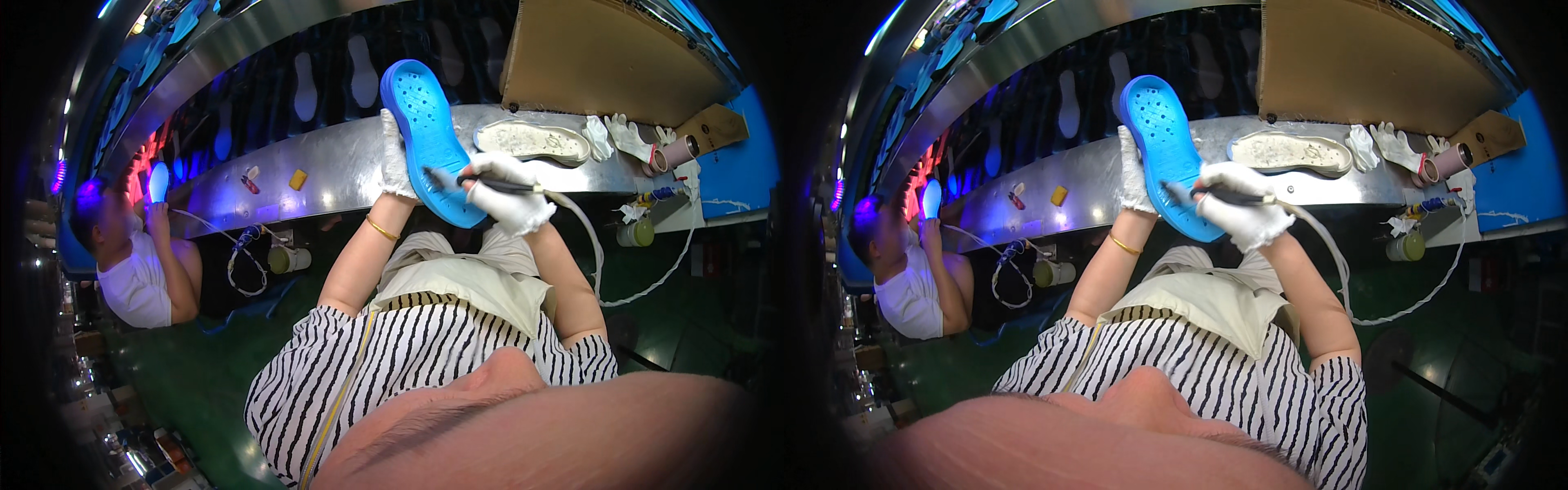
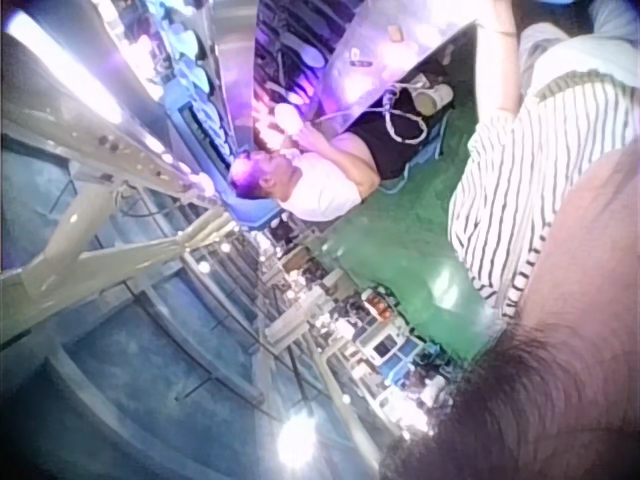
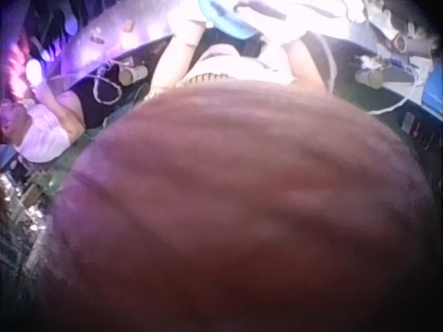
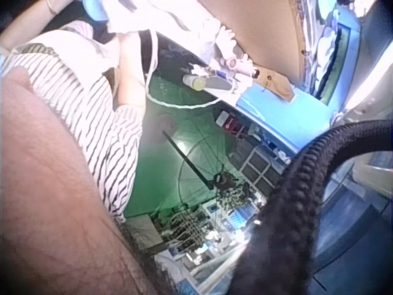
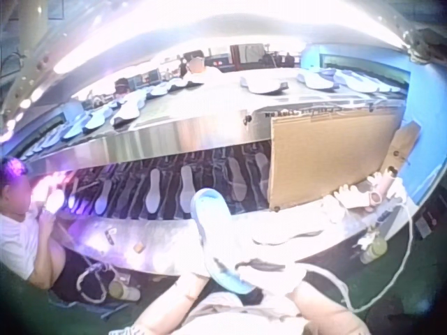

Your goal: The person uses a brush to apply a liquid substance to the underside of a blue shoe sole and reaches for another blue shoe component from a conveyor belt.

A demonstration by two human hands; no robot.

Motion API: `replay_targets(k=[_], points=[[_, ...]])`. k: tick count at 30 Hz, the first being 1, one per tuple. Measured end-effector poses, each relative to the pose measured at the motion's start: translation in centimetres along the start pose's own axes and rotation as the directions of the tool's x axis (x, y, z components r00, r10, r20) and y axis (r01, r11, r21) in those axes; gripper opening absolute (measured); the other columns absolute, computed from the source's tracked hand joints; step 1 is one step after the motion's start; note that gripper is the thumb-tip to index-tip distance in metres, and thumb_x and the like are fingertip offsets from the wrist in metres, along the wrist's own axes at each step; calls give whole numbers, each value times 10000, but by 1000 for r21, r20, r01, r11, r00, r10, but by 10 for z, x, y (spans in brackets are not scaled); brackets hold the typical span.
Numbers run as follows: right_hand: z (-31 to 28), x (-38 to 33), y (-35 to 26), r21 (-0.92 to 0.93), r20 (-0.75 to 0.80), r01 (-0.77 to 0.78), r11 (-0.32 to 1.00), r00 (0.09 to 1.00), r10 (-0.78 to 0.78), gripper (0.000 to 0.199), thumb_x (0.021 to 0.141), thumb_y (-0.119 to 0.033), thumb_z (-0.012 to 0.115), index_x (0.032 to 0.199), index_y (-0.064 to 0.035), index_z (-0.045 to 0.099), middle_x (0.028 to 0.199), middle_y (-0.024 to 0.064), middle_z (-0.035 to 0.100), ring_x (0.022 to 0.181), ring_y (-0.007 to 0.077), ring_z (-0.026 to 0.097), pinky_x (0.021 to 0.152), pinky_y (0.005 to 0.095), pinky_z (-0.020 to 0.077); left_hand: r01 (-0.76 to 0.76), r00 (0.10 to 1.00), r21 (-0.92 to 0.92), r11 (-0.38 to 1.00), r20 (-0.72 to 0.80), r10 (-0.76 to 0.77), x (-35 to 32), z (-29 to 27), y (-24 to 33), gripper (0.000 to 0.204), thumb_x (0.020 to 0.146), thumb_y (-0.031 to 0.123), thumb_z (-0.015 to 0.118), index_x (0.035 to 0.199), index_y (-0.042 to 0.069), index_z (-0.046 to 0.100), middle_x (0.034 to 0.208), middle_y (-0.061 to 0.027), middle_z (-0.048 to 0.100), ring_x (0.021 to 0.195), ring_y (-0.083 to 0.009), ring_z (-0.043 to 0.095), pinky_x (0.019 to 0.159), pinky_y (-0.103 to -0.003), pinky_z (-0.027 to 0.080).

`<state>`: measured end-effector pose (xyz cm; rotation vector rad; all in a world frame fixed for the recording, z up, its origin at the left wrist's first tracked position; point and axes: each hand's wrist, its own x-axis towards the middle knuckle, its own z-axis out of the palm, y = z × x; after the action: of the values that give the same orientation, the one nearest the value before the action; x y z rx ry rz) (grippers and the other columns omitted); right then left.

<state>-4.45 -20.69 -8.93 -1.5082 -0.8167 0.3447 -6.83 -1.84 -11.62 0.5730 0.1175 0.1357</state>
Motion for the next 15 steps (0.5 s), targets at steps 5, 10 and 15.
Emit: replay_targets(k=[5,10,15], points=[[-22,7,12,201,-219,-28,979,973,73,139,791,-9,660,923,-2,618,857,65,650,762,107,615,720,246,502,166,966,-275,947,237,-101,-25,13,-20,947,769,778,418,1376,53,358,1320,-172,460,1195,-319,467,1022,-465,402],[-3,-10,14,233,-235,135,963,969,-79,101,807,19,624,889,-10,573,895,65,600,737,111,597,689,250,498,55,979,-12,998,197,-51,11,-36,-56,879,825,716,413,1386,45,335,1327,-169,457,1190,-317,478,1018,-457,405],[-1,-22,14,262,-98,62,963,994,-38,101,792,0,646,873,-16,587,862,72,621,781,104,595,717,258,496,-4,966,49,999,258,-9,3,-2,-31,757,888,602,408,1403,52,334,1368,-157,434,1189,-286,488,1014,-439,407]])
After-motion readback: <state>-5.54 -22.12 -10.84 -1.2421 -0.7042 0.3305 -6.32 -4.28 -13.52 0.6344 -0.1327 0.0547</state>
